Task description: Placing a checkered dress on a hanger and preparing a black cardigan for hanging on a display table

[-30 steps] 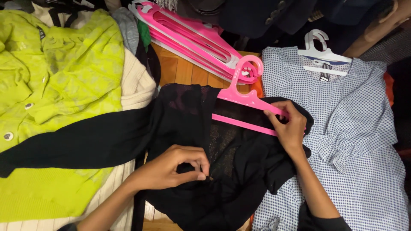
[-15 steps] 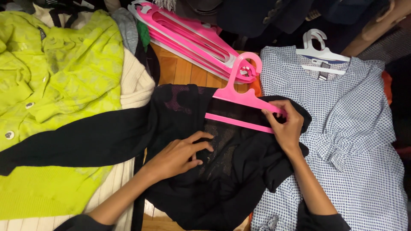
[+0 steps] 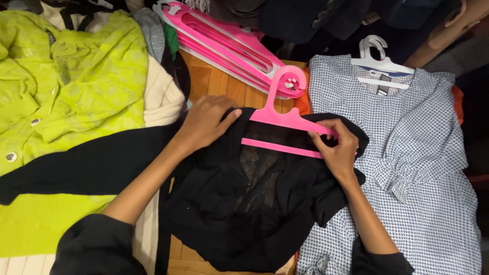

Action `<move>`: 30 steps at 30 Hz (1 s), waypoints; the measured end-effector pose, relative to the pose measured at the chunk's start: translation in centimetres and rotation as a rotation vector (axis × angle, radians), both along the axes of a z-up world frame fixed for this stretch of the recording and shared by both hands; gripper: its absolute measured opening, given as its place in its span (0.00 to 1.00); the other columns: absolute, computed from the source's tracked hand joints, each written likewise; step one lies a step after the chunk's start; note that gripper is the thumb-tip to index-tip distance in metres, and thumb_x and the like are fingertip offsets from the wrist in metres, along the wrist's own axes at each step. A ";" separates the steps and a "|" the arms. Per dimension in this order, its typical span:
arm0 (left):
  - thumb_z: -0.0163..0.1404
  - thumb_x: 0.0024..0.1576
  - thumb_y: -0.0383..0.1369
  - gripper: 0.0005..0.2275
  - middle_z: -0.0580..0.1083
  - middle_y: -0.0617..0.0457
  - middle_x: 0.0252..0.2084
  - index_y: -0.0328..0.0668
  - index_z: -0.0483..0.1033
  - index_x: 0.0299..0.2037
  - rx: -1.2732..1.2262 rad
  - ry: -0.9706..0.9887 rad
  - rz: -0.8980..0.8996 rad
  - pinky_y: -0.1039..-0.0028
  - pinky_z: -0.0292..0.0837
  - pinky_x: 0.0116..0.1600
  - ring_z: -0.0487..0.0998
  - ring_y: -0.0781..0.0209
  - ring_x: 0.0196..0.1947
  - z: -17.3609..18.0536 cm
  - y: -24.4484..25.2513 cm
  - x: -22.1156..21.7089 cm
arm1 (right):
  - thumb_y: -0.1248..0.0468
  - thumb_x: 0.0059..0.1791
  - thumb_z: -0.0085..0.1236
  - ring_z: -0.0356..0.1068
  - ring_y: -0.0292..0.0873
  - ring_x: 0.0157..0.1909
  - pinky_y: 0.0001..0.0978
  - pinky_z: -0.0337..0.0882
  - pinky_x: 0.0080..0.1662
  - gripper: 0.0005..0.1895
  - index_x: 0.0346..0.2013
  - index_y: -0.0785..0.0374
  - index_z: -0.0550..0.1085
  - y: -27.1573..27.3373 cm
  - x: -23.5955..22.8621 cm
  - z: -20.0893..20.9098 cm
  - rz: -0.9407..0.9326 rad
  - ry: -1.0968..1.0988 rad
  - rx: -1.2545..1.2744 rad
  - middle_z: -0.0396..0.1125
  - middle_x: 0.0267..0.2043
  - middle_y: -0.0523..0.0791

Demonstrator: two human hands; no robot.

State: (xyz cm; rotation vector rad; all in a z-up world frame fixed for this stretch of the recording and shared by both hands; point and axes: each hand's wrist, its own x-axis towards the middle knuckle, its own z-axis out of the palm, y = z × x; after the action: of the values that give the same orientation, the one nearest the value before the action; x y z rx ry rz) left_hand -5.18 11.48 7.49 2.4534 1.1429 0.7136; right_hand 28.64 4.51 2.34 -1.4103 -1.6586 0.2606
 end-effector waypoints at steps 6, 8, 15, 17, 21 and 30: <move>0.54 0.63 0.34 0.06 0.78 0.57 0.33 0.48 0.82 0.35 0.103 -0.159 0.066 0.65 0.67 0.58 0.81 0.54 0.41 -1.7 0.4 0.3 | 0.65 0.46 0.73 0.65 0.42 0.26 0.32 0.65 0.36 0.12 0.41 0.60 0.79 0.0 0.0 -0.3 0.003 -0.017 0.005 0.72 0.27 0.44; 0.54 0.63 0.33 0.05 0.78 0.57 0.34 0.47 0.82 0.36 0.174 -0.231 0.097 0.67 0.67 0.58 0.81 0.56 0.41 -0.3 -0.3 0.6 | 0.65 0.46 0.73 0.65 0.43 0.27 0.33 0.65 0.36 0.12 0.41 0.61 0.79 0.0 -0.1 -0.2 0.005 -0.025 0.009 0.72 0.27 0.45; 0.52 0.64 0.32 0.07 0.80 0.50 0.43 0.44 0.82 0.46 0.205 -0.259 -0.036 0.59 0.67 0.59 0.78 0.45 0.50 4.0 -2.7 0.4 | 0.66 0.47 0.73 0.65 0.43 0.28 0.33 0.65 0.36 0.13 0.43 0.62 0.78 -0.1 0.1 -0.1 -0.023 -0.034 0.029 0.72 0.29 0.45; 0.49 0.65 0.31 0.09 0.78 0.48 0.47 0.43 0.79 0.51 0.181 -0.207 -0.001 0.58 0.66 0.59 0.76 0.44 0.52 3.1 -2.3 -1.0 | 0.67 0.47 0.73 0.65 0.43 0.28 0.33 0.65 0.36 0.12 0.43 0.62 0.78 -0.2 0.2 -0.2 -0.038 -0.016 0.036 0.72 0.30 0.46; 0.41 0.68 0.28 0.12 0.72 0.36 0.49 0.32 0.68 0.59 0.024 -0.232 0.105 0.52 0.65 0.58 0.72 0.34 0.53 2.0 -2.3 -2.6 | 0.68 0.49 0.73 0.65 0.42 0.28 0.32 0.64 0.36 0.11 0.42 0.64 0.78 -0.3 0.3 -0.1 -0.072 0.022 0.062 0.74 0.32 0.47; 0.35 0.70 0.28 0.07 0.64 0.50 0.42 0.40 0.68 0.50 0.171 -0.179 0.414 0.61 0.55 0.51 0.64 0.50 0.46 1.3 -2.6 -2.8 | 0.67 0.50 0.72 0.64 0.40 0.29 0.31 0.64 0.36 0.11 0.43 0.64 0.78 0.1 0.8 -1.2 -0.101 0.092 0.045 0.73 0.32 0.47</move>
State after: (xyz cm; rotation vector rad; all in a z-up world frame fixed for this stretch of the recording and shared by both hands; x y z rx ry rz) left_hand -7.98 8.88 8.83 2.2429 1.5921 1.1676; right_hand 29.47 4.57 1.09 -1.4230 -1.5050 0.2257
